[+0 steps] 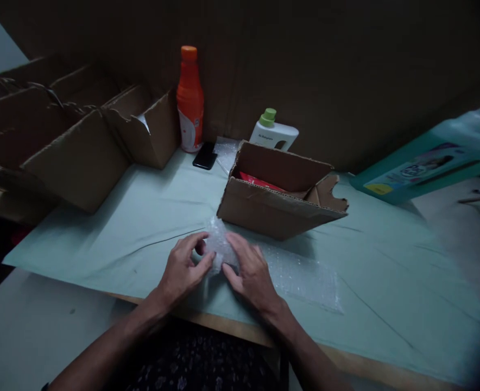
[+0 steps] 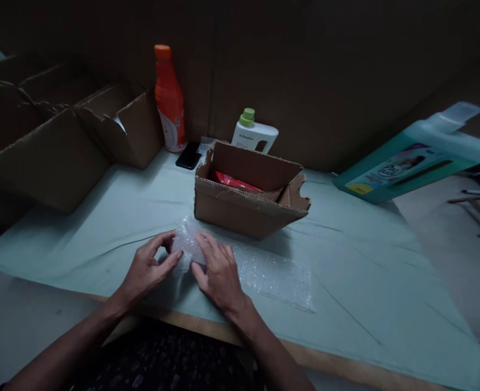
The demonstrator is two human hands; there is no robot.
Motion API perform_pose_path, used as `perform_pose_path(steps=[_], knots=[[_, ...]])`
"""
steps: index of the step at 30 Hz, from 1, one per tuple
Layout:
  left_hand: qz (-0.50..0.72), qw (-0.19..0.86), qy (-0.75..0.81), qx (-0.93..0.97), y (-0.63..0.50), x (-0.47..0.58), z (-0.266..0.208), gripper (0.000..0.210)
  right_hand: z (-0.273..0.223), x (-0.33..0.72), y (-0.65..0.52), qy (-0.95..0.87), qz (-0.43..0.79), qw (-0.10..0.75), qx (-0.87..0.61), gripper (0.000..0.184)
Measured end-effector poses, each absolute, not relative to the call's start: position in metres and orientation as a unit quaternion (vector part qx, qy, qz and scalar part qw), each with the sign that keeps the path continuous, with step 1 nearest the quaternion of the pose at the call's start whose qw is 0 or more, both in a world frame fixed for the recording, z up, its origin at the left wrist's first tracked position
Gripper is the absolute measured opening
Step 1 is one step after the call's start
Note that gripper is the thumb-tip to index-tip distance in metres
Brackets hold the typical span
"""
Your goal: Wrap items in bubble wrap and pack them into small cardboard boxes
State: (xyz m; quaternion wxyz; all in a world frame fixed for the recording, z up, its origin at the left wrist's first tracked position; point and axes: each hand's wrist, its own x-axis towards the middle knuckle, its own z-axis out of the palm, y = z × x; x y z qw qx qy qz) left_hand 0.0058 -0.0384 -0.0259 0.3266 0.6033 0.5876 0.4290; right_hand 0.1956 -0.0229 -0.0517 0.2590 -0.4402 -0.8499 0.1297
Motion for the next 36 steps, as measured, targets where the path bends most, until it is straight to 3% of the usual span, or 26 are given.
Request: perform_pose_path(steps=[2,5,7,10,17,23,29,34,36], knots=[[0.458,0.329,0.522,0.64,-0.048,0.014,-0.012,0.038,-0.05,0.209,-0.031,-0.824,0.154,0.303,-0.454,0.066],[0.469,0.36,0.434,0.68,-0.051,0.023,-0.01,0.049,-0.049,0.229,-0.046,-0.762,0.244,0.312,-0.513,0.047],[0.451,0.388,0.458,0.66,-0.048,0.028,-0.02,0.051,-0.049,0.24,-0.055,-0.692,0.341,0.305,-0.559,0.039],[0.401,0.436,0.483,0.645,-0.046,0.036,-0.039,0.047,-0.048,0.252,-0.065,-0.604,0.432,0.32,-0.589,0.043],[0.294,0.453,0.33,0.774,-0.072,0.07,-0.045,0.059,-0.055,0.27,-0.065,-0.547,0.418,0.391,-0.612,0.076],[0.343,0.464,0.404,0.71,-0.07,0.07,-0.05,0.035,-0.069,0.28,-0.06,-0.509,0.398,0.414,-0.642,0.046],[0.358,0.561,0.515,0.541,-0.055,0.068,-0.049,0.088,-0.05,0.259,-0.066,-0.517,0.557,0.387,-0.522,0.039],[0.341,0.618,0.535,0.464,-0.054,0.042,-0.043,0.045,-0.048,0.26,-0.073,-0.4,0.651,0.42,-0.49,0.034],[0.346,0.635,0.527,0.447,-0.057,0.026,-0.044,0.039,-0.052,0.267,-0.077,-0.328,0.678,0.443,-0.486,0.034]])
